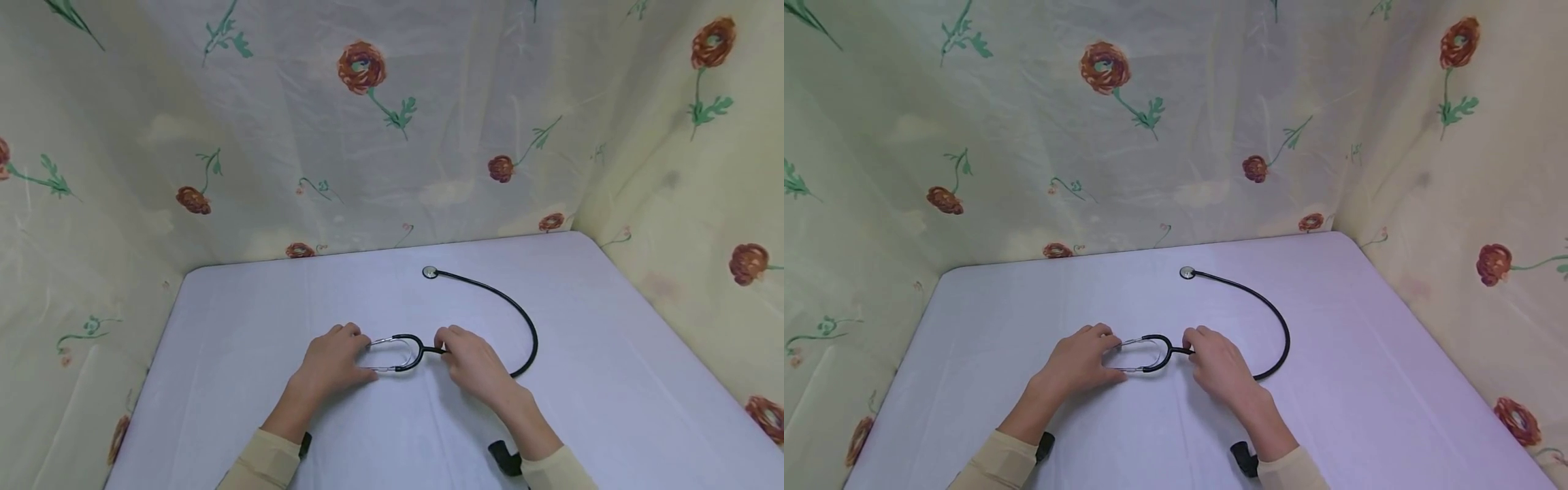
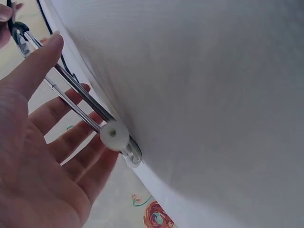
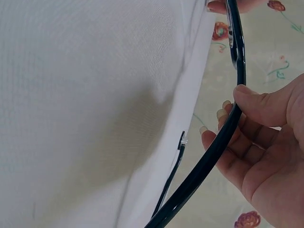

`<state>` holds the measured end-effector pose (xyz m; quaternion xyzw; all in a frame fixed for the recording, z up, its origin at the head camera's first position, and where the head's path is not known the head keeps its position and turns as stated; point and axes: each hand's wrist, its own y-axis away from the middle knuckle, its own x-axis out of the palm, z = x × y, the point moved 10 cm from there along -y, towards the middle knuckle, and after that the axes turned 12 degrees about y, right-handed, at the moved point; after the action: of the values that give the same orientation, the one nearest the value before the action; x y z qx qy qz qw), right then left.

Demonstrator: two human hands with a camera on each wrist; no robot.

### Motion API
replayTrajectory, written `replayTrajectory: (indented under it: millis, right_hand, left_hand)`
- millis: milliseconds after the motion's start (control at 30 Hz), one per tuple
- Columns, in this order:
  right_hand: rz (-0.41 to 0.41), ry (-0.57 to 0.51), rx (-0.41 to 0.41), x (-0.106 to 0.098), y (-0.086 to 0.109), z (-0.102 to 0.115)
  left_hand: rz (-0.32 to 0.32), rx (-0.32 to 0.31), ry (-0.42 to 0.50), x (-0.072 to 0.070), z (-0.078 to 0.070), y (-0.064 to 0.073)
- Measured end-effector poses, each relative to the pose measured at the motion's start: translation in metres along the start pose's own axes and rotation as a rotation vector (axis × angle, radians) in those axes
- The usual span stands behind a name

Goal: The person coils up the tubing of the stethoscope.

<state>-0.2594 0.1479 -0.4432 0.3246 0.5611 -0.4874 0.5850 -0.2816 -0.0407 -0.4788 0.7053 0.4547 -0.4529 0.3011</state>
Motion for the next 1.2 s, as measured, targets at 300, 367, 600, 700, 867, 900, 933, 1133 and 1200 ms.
replayTrajectory:
  millis: [300, 367, 600, 700, 867, 900, 933, 1133, 1200]
  right_hand:
    - [-0.024, -0.005, 0.004, -0.008, -0.001, -0.001]
    - [-0.022, -0.006, 0.009, -0.009, -0.001, -0.002]
    - [-0.038, -0.006, 0.014, -0.011, -0.001, -0.002]
    - [-0.046, -0.004, 0.020, -0.012, -0.001, -0.002]
    - [-0.039, -0.002, 0.038, -0.011, 0.000, -0.001]
    - [-0.037, -0.004, 0.039, -0.011, 0.000, -0.001]
    - [-0.036, -0.007, 0.037, -0.010, 0.000, -0.001]
    - [-0.021, -0.028, 0.049, -0.013, 0.002, -0.006]
    - [-0.012, -0.029, 0.061, -0.015, 0.002, -0.009]
  left_hand:
    - [0.019, 0.042, 0.073, -0.004, -0.001, 0.001]
    - [0.030, 0.044, 0.098, -0.004, -0.001, 0.001]
    - [0.072, 0.020, 0.235, -0.005, 0.000, 0.001]
    - [0.079, 0.016, 0.248, -0.005, 0.002, 0.001]
    - [0.072, 0.013, 0.255, -0.004, 0.006, 0.002]
    - [0.067, 0.015, 0.254, -0.004, 0.006, 0.003]
    - [0.062, 0.014, 0.249, -0.005, 0.006, 0.003]
    - [0.035, 0.021, 0.210, -0.013, 0.006, 0.004]
    - [0.022, 0.028, 0.203, -0.017, 0.006, 0.005]
